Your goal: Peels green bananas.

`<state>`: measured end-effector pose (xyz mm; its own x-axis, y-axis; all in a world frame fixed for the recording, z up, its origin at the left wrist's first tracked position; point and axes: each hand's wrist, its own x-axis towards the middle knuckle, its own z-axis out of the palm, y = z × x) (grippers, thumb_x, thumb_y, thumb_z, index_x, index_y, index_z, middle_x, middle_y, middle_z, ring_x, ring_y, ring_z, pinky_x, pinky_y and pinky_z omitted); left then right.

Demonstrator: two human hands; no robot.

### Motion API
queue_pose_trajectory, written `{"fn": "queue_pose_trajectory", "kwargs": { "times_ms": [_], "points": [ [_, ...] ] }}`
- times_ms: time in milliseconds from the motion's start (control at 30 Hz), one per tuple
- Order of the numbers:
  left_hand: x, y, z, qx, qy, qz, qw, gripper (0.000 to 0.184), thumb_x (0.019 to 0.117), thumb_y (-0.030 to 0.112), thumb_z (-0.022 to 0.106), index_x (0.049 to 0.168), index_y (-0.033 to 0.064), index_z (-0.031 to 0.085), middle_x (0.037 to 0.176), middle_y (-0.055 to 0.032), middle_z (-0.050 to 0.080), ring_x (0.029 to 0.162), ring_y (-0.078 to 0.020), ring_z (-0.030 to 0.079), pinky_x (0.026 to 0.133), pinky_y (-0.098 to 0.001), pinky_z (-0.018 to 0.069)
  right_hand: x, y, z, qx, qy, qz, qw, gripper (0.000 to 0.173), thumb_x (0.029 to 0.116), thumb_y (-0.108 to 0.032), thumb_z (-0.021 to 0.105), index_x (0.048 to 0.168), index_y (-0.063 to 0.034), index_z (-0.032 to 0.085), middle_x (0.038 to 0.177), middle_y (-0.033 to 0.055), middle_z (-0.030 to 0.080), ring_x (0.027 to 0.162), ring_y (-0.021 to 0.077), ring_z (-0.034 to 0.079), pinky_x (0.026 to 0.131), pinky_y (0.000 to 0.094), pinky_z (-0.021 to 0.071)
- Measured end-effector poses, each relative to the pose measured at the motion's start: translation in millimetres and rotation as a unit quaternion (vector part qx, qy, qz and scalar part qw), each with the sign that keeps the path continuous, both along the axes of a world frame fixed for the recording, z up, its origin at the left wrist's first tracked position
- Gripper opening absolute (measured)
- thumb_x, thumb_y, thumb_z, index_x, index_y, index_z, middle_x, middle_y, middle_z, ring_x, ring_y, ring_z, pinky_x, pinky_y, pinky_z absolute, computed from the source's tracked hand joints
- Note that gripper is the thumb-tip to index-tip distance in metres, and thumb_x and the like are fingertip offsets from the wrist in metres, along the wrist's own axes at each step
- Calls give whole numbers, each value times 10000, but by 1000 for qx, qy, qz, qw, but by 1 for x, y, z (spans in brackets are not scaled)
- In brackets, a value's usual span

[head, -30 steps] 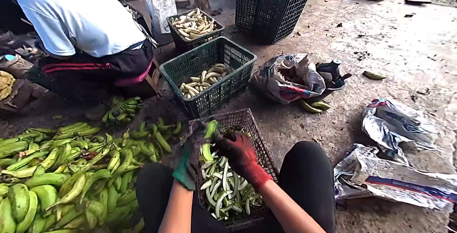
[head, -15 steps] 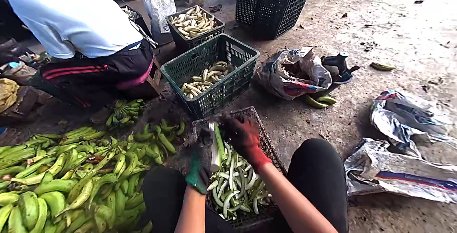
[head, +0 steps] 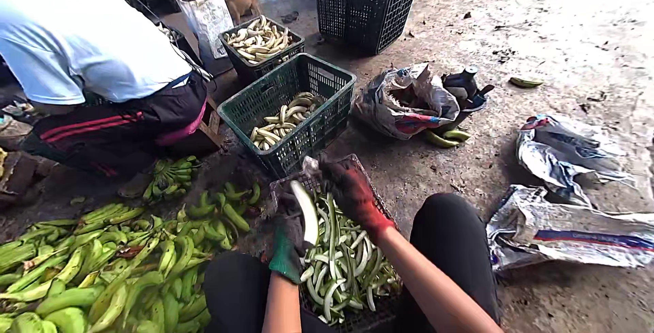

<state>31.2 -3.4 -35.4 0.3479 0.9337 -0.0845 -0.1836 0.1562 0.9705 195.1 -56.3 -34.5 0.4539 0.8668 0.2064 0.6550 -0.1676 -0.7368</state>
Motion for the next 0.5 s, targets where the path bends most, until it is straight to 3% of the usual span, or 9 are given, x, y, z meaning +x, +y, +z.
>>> {"fn": "queue_pose_trajectory", "kwargs": {
  "times_ms": [100, 167, 233, 300, 367, 433, 500],
  "points": [
    [11, 15, -5, 46, -56, 146, 987, 400, 1076, 100, 375, 1453, -30, 343, 1172, -43, 548, 1003, 1, 551, 880, -191, 488, -55, -48, -33, 75, 8, 21, 997, 385, 902, -245, 653, 1259, -126, 732, 1097, 193, 719, 993, 396, 686, 847, 632, 524],
    [22, 10, 2, 43, -91, 205, 974, 330, 1055, 89, 382, 1373, 5, 360, 1091, 1, 531, 948, 19, 548, 835, -168, 488, -65, -55, -43, 101, -30, 3, 994, 405, 863, -250, 656, 1237, -120, 743, 1098, 213, 714, 1004, 436, 681, 851, 657, 508],
    [21, -2, 2, 11, -58, 146, 987, 322, 1079, 100, 388, 1374, -22, 431, 1073, -51, 595, 916, -44, 600, 812, -228, 532, -45, -38, -28, 62, -50, 17, 997, 410, 897, -222, 661, 1297, -150, 713, 1172, 246, 690, 1098, 474, 645, 951, 684, 467],
    [15, -6, 5, 20, 12, 24, 999, 293, 1082, 81, 379, 1316, -60, 486, 1056, -42, 587, 930, -11, 569, 850, -178, 492, -12, -11, 0, -26, -74, 66, 995, 390, 981, -264, 580, 1360, -257, 672, 1244, 204, 676, 1178, 426, 621, 1033, 660, 418],
    [9, -10, 10, 35, 68, -76, 994, 264, 1067, 86, 387, 1247, -40, 533, 973, 13, 598, 871, 43, 568, 810, -142, 494, 13, 13, 13, -100, -78, 104, 986, 363, 1049, -335, 472, 1364, -312, 650, 1246, 165, 683, 1156, 377, 638, 986, 621, 456],
    [9, -11, 7, 29, 87, -47, 995, 261, 1057, 75, 413, 1252, -57, 525, 975, -5, 601, 870, 35, 574, 809, -150, 498, 19, 16, 9, -90, -43, 95, 990, 363, 1054, -292, 471, 1358, -259, 665, 1212, 185, 698, 1116, 389, 661, 947, 611, 486],
    [10, 1, 7, -30, 26, 59, 997, 386, 1100, 134, 366, 1434, -48, 426, 1216, -124, 595, 1041, -86, 584, 935, -264, 495, -4, 1, -6, -24, -25, 64, 997, 386, 995, -253, 557, 1361, -235, 676, 1198, 209, 694, 1086, 417, 662, 929, 630, 497]
  ]
}}
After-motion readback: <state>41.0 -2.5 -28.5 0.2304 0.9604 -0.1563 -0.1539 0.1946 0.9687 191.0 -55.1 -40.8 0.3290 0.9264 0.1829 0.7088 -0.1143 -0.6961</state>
